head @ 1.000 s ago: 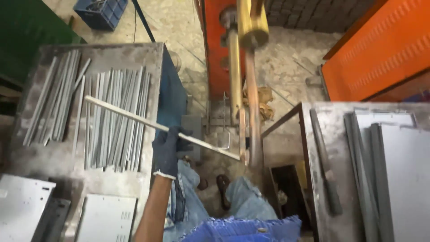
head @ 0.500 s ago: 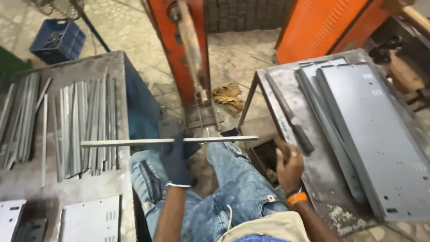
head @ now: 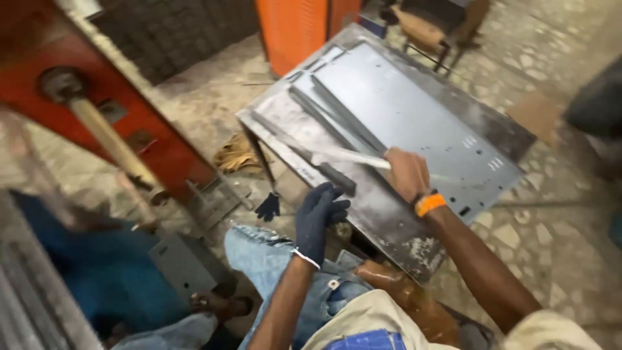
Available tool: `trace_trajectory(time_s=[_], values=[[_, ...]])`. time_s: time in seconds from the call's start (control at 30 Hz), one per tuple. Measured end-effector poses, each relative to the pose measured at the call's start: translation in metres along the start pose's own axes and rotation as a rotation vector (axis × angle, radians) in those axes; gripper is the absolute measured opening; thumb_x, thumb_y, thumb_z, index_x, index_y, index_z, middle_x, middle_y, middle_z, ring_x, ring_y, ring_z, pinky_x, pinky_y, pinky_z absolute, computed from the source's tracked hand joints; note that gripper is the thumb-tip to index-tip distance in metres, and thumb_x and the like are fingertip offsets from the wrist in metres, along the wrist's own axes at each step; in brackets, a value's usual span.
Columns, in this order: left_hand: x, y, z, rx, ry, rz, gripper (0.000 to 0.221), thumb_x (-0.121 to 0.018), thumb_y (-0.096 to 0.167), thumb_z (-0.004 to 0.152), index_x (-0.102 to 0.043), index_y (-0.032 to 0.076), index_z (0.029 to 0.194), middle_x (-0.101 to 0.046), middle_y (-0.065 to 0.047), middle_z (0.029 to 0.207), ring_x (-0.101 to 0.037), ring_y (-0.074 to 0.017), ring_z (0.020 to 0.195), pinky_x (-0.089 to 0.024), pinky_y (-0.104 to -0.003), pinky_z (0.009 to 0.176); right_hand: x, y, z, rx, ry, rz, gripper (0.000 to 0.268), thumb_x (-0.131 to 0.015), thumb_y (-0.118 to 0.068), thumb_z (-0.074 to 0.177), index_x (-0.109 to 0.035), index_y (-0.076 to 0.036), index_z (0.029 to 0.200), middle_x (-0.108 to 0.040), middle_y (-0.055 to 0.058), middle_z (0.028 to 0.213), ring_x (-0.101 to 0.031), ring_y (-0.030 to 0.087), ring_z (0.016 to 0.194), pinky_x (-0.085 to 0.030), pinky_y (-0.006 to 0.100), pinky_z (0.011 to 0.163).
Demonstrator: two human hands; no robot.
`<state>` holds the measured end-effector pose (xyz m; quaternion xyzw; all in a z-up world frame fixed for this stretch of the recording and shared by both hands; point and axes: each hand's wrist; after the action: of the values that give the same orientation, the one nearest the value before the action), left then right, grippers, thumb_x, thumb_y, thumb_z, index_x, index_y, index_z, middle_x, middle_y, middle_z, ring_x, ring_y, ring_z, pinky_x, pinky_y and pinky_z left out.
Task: Using a stationary spot welding machine to attach metal strips onto larger metal panels.
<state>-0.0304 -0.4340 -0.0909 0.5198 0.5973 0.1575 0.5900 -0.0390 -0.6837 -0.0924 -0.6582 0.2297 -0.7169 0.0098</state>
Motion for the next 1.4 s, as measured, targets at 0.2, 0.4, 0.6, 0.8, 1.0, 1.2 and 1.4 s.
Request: trace_trajectory(time_s=[0.2,0.4,0.6,0.8,1.0,1.2,1.4], values=[[-0.004,-0.025,0.041,0.140,-0.146,0.068,0.036,-0.063,0.028,0.100,-0.067,-0.001,0.123,-0.075,-0.013,0.109,-0.074,-0.0210,0.086,-0.059,-0.033,0.073,-0.063,0.061,0.040,-0.088,0.294,-0.191,0.019,-0.075,-0.017,0.081,-0.075,-0.005,0.096,-0.071,0.017,0.100,-0.069,0.037,0.090,-0.055,0.049,0.075],[-0.014,-0.037,0.052,0.238,-0.132,0.102,0.040,-0.064,0.030,0.098,-0.064,-0.001,0.123,-0.077,-0.014,0.106,-0.075,-0.0231,0.084,-0.061,-0.035,0.072,-0.044,0.068,0.069,-0.233,0.155,-0.026,0.025,-0.085,-0.019,0.070,-0.080,-0.006,0.091,-0.075,0.019,0.092,-0.072,0.037,0.086,-0.057,0.046,0.078],[-0.071,-0.052,0.050,0.158,-0.145,0.230,0.051,-0.070,0.030,0.091,-0.058,0.003,0.133,-0.071,-0.010,0.115,-0.070,-0.0189,0.092,-0.058,-0.036,0.078,0.024,0.007,0.079,-0.127,-0.176,0.310,0.033,-0.090,-0.029,0.070,-0.082,-0.004,0.091,-0.077,0.018,0.078,-0.073,0.030,0.067,-0.058,0.042,0.068],[-0.050,-0.050,0.038,-0.163,0.095,0.317,0.048,-0.074,0.013,0.086,-0.063,-0.009,0.126,-0.076,-0.016,0.110,-0.072,-0.0210,0.091,-0.058,-0.036,0.082,0.048,-0.010,0.065,0.165,-0.077,0.464,0.031,-0.082,-0.030,0.082,-0.079,-0.002,0.095,-0.077,0.016,0.084,-0.073,0.028,0.070,-0.058,0.041,0.066],[-0.017,0.044,-0.042,-0.217,0.189,0.155,0.047,-0.071,0.010,0.085,-0.061,-0.008,0.127,-0.075,-0.017,0.109,-0.072,-0.0218,0.089,-0.060,-0.035,0.078,0.077,-0.010,0.036,0.097,-0.008,0.138,0.032,-0.066,-0.035,0.101,-0.075,-0.006,0.110,-0.071,0.010,0.084,-0.065,0.025,0.073,-0.051,0.041,0.067],[0.016,0.103,-0.110,-0.345,0.341,0.034,0.047,-0.070,0.010,0.085,-0.059,-0.006,0.128,-0.074,-0.016,0.109,-0.073,-0.0224,0.089,-0.061,-0.036,0.078,0.071,-0.099,0.029,0.101,-0.448,1.075,0.032,-0.062,-0.028,0.106,-0.072,-0.005,0.126,-0.066,-0.002,0.086,-0.054,0.006,0.068,-0.043,0.024,0.058],[0.049,0.119,-0.154,-0.376,0.471,0.068,0.048,-0.071,0.010,0.085,-0.061,-0.008,0.129,-0.075,-0.017,0.107,-0.074,-0.0226,0.086,-0.061,-0.036,0.076,0.062,-0.181,0.006,0.213,-0.409,1.154,0.034,-0.066,-0.011,0.096,-0.068,0.000,0.128,-0.073,0.001,0.097,-0.064,0.005,0.080,-0.053,0.022,0.071]])
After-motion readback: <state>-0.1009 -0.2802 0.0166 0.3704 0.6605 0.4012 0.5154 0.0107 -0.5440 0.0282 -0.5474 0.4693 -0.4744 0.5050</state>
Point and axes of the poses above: each hand's wrist, its own z-axis towards the middle knuckle, its own x-axis out of the back of the hand, y = z × x
